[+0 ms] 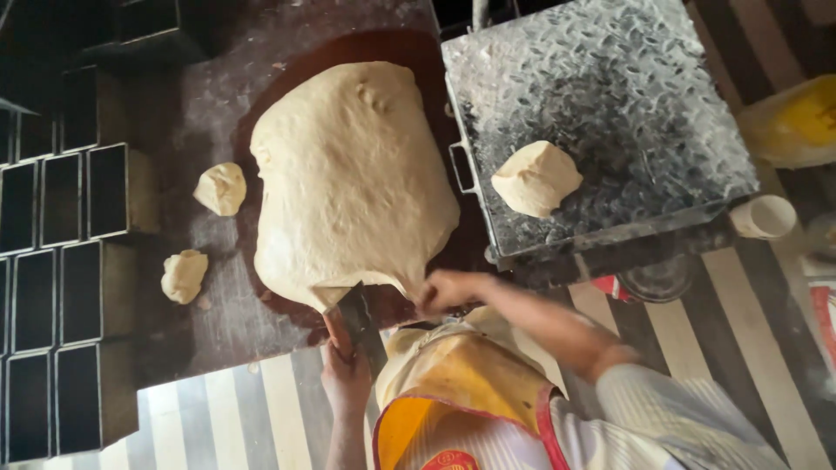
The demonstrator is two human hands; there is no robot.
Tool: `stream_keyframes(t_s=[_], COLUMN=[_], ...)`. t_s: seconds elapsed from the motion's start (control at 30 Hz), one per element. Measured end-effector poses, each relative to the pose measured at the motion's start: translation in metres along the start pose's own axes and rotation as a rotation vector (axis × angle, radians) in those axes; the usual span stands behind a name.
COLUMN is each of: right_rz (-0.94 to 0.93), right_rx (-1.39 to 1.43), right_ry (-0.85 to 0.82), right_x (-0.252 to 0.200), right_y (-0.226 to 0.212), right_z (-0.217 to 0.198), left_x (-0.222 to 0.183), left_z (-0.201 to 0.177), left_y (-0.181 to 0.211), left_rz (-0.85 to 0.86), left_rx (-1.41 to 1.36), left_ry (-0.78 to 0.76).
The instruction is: The person cuts portions from a large mass of dough on a bakery table using a bench scraper, then rolls each piece by hand into a cylinder and places it into a metal loaf pan. The person repeats this cycle, filling pans arranged on the table.
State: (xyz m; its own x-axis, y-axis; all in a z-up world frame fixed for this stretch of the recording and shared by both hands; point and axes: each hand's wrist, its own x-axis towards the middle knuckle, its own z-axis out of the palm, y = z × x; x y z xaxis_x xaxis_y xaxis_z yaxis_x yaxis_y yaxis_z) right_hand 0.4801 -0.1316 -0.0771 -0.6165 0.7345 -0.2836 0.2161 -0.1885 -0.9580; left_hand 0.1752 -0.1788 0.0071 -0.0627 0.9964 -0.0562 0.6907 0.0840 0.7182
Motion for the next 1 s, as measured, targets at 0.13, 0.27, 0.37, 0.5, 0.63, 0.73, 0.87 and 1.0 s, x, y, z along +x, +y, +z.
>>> stream_keyframes(t_s=[0.13,0.27,0.37,0.5,0.63,0.73,0.87,1.0], right_rz=[0.074,-0.108,-0.283,-0.296,-0.196,0.088,-0.125,-0.463], right_rx=[0.028,-0.105,-0.459,-0.908,-0.632,-0.083,0.289,-0.475], right_ry=[-0.063,0.726,0.958,0.964,0.912,0.683,0.478,1.056], right_x=[-0.054,-0.049,-0.021,0.050,0.027,-0.046,-0.128,-0.180], right_y=[-0.022,-0.047,-0.073,-0.023,-0.020,-0.067,-0.107,-0.158], right_z=[0.014,0.025,0.029,0.016,0.025,0.030,0.030,-0.012], left_x=[0.014,0.027,0.027,0.029,0.018,0.013,0.016,0.032], left_z=[0.003,0.012,0.004,0.005,0.006,0.021,0.027,0.035], left_y=[0.002,0.013,0.039,0.048,0.028,-0.013,-0.026,-0.016], left_rz=[0.100,0.217,0.124,0.095,0.015,0.295,0.055,0.207], left_rx=[0.023,-0.028,0.024,0.071,0.051,-0.075,-0.058,-0.032], left_ry=[-0.045,-0.001,-0.067,-0.086,-0.153,-0.035,-0.010,-0.017])
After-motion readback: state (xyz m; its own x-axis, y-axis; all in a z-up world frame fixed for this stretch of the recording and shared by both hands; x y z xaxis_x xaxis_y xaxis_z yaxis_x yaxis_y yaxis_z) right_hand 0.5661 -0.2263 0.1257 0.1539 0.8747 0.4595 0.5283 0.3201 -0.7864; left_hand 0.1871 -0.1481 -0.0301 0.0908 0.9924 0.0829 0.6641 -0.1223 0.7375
